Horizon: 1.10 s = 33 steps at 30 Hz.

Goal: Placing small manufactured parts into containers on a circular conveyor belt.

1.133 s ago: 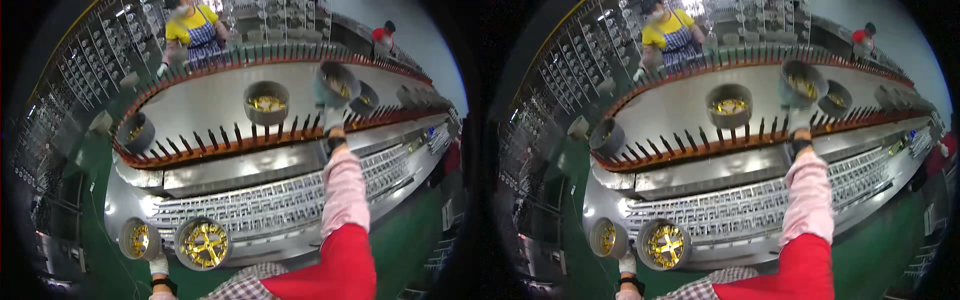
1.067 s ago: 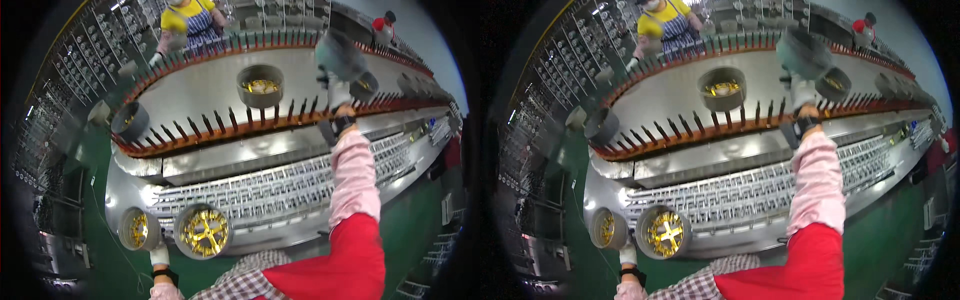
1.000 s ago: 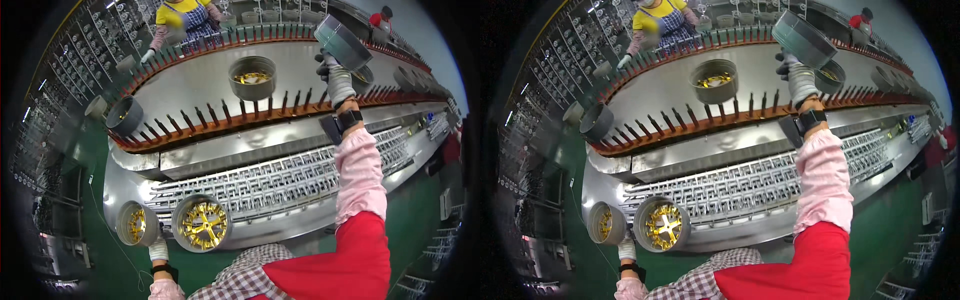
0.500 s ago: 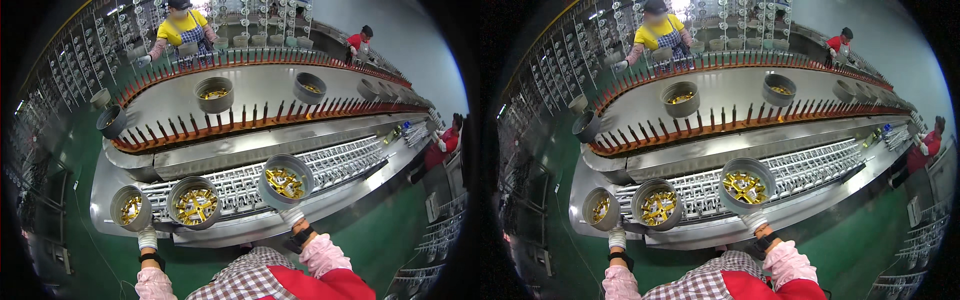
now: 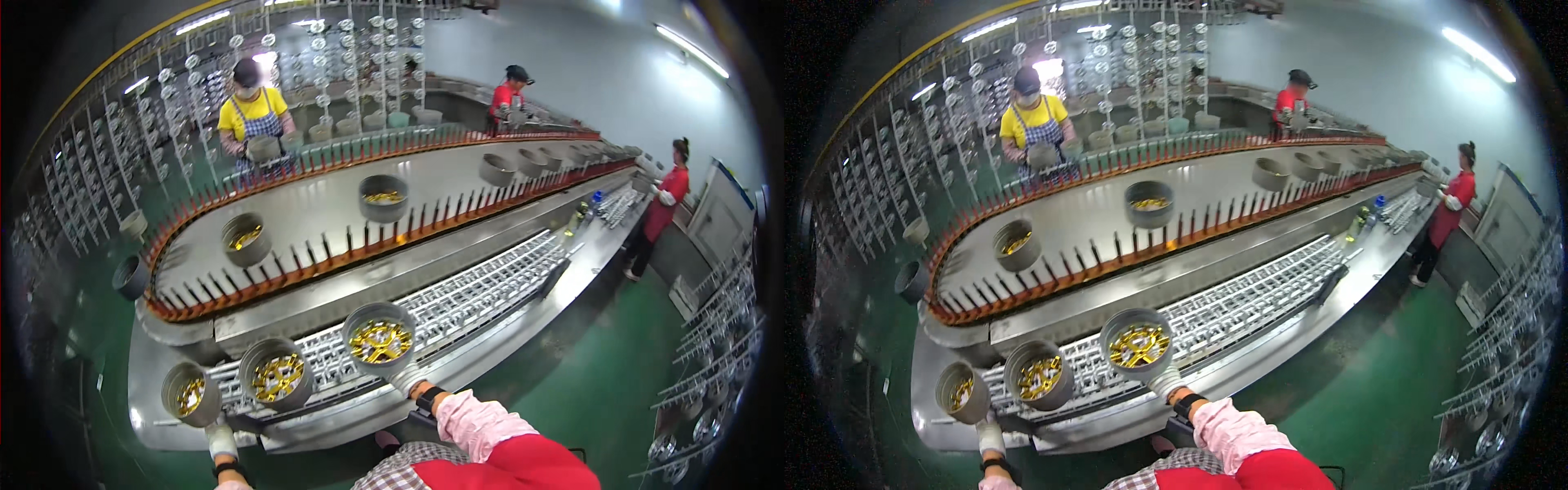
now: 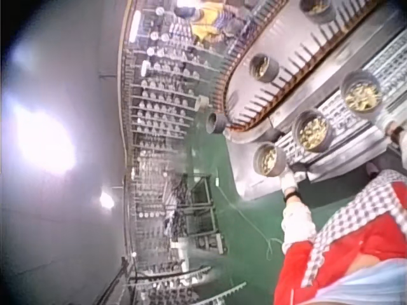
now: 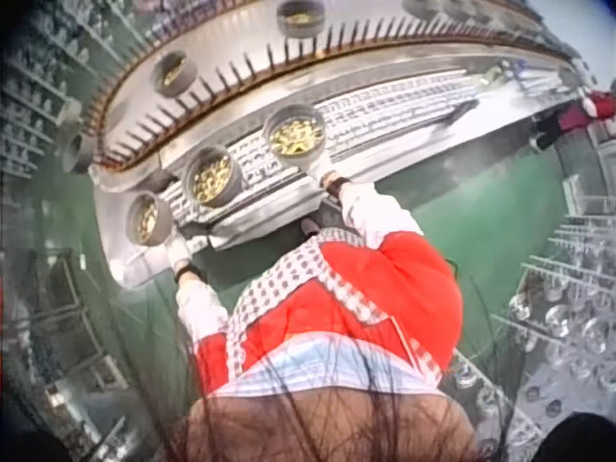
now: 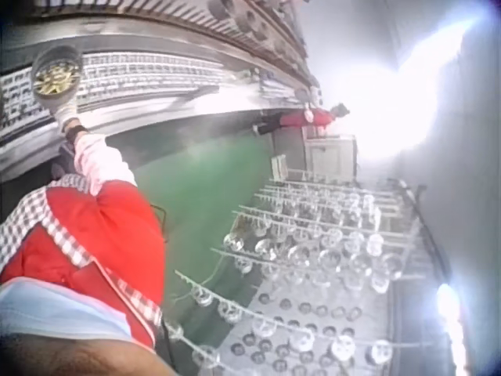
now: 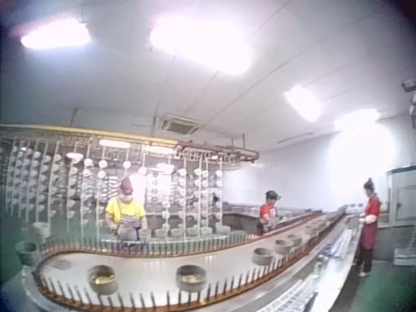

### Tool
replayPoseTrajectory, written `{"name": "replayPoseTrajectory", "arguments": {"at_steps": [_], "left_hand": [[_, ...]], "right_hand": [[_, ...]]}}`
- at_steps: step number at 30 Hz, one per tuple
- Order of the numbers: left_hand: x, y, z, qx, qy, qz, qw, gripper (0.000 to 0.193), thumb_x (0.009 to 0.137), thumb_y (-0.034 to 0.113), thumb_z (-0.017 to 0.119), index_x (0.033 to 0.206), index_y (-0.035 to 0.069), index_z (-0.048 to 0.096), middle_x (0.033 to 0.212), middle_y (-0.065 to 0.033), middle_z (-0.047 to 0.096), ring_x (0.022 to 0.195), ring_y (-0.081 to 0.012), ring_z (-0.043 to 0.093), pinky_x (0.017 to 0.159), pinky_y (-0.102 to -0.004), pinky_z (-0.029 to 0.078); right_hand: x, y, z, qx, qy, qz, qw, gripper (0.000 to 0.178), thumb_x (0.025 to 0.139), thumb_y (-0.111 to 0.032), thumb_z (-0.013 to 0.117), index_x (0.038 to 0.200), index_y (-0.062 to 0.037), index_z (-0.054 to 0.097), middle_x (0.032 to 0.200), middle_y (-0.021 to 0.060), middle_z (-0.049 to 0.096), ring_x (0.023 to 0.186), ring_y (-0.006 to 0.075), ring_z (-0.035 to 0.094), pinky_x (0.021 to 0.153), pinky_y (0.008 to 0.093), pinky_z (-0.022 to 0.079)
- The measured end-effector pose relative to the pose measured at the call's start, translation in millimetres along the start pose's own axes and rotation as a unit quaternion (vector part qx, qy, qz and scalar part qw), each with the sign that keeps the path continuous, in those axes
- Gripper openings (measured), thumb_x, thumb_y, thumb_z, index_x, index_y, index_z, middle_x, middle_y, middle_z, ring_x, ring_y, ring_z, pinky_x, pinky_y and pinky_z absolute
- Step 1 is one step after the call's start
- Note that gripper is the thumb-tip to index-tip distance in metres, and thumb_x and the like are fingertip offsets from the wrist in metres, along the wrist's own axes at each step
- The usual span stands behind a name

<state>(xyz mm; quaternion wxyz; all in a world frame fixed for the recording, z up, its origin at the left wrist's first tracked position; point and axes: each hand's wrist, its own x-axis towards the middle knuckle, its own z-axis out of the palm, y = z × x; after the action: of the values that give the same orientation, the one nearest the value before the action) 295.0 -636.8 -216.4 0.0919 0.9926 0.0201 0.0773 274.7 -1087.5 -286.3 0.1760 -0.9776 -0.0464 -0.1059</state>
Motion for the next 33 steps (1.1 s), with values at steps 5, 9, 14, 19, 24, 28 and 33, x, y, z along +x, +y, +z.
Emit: {"name": "replayPoseTrajectory", "arguments": {"at_steps": [5,9,14,19,24,28,33], "left_hand": [[-46,65,11,-0.512,0.228,-0.206,0.802,0.044,0.084,0.022,0.049,0.119,0.0,0.033,0.108,-0.0149,0.046,0.085,-0.0216,0.052,0.075,-0.031,0.043],[-87,164,-6,-0.451,0.047,-0.066,0.889,0.036,0.083,0.013,0.045,0.113,-0.005,0.036,0.105,-0.0124,0.045,0.094,-0.0235,0.045,0.089,-0.0339,0.032],[-79,282,81,-0.671,-0.202,-0.018,0.713,0.027,0.079,0.022,0.059,0.099,0.005,0.051,0.084,-0.0055,0.056,0.064,-0.0114,0.052,0.055,-0.0227,0.044],[-71,329,125,-0.593,-0.195,0.041,0.78,0.046,0.079,0.031,0.056,0.115,0.007,0.039,0.092,-0.0082,0.053,0.07,-0.0105,0.049,0.065,-0.0259,0.043],[-68,332,178,-0.181,-0.108,0.12,0.97,0.039,0.08,0.026,0.051,0.112,0.006,0.042,0.095,-0.0096,0.053,0.08,-0.0164,0.048,0.073,-0.0304,0.041],[-68,343,192,-0.038,-0.11,0.103,0.988,0.034,0.081,0.021,0.048,0.11,0.006,0.044,0.097,-0.0107,0.054,0.087,-0.0211,0.047,0.079,-0.034,0.039],[-71,345,216,0.03,-0.109,0.08,0.99,0.029,0.082,0.016,0.043,0.108,0.005,0.047,0.1,-0.0122,0.054,0.096,-0.027,0.047,0.087,-0.0384,0.036]], "right_hand": [[0,4,7,0.004,-0.018,-0.019,1.0,0.021,0.078,-0.015,0.042,0.089,-0.0053,0.057,0.086,0.0127,0.06,0.08,0.0255,0.056,0.072,0.0382,0.043],[1,17,7,0.017,-0.026,-0.049,0.998,0.021,0.078,-0.016,0.042,0.088,-0.005,0.057,0.084,0.0136,0.06,0.078,0.0255,0.056,0.069,0.0377,0.044],[3,113,101,-0.007,0.05,-0.219,0.974,0.02,0.077,-0.016,0.044,0.087,-0.0046,0.057,0.082,0.0146,0.06,0.075,0.0255,0.057,0.066,0.0371,0.044],[11,118,-165,0.562,-0.425,0.014,0.709,0.034,0.084,-0.019,0.05,0.114,-0.0031,0.046,0.107,0.0093,0.053,0.095,0.0147,0.05,0.08,0.0286,0.042],[90,303,-247,0.64,-0.003,0.083,0.764,0.026,0.076,-0.011,0.059,0.102,-0.0066,0.054,0.095,0.0088,0.058,0.086,0.0163,0.055,0.075,0.0288,0.046],[143,469,-289,0.302,0.175,0.175,0.921,0.04,0.076,-0.017,0.058,0.111,-0.0009,0.047,0.109,0.0165,0.053,0.102,0.0239,0.049,0.087,0.031,0.038],[216,577,-267,0.34,0.233,0.214,0.885,0.052,0.074,-0.019,0.057,0.117,0.0027,0.039,0.113,0.0187,0.049,0.105,0.0271,0.047,0.088,0.0308,0.035]]}}
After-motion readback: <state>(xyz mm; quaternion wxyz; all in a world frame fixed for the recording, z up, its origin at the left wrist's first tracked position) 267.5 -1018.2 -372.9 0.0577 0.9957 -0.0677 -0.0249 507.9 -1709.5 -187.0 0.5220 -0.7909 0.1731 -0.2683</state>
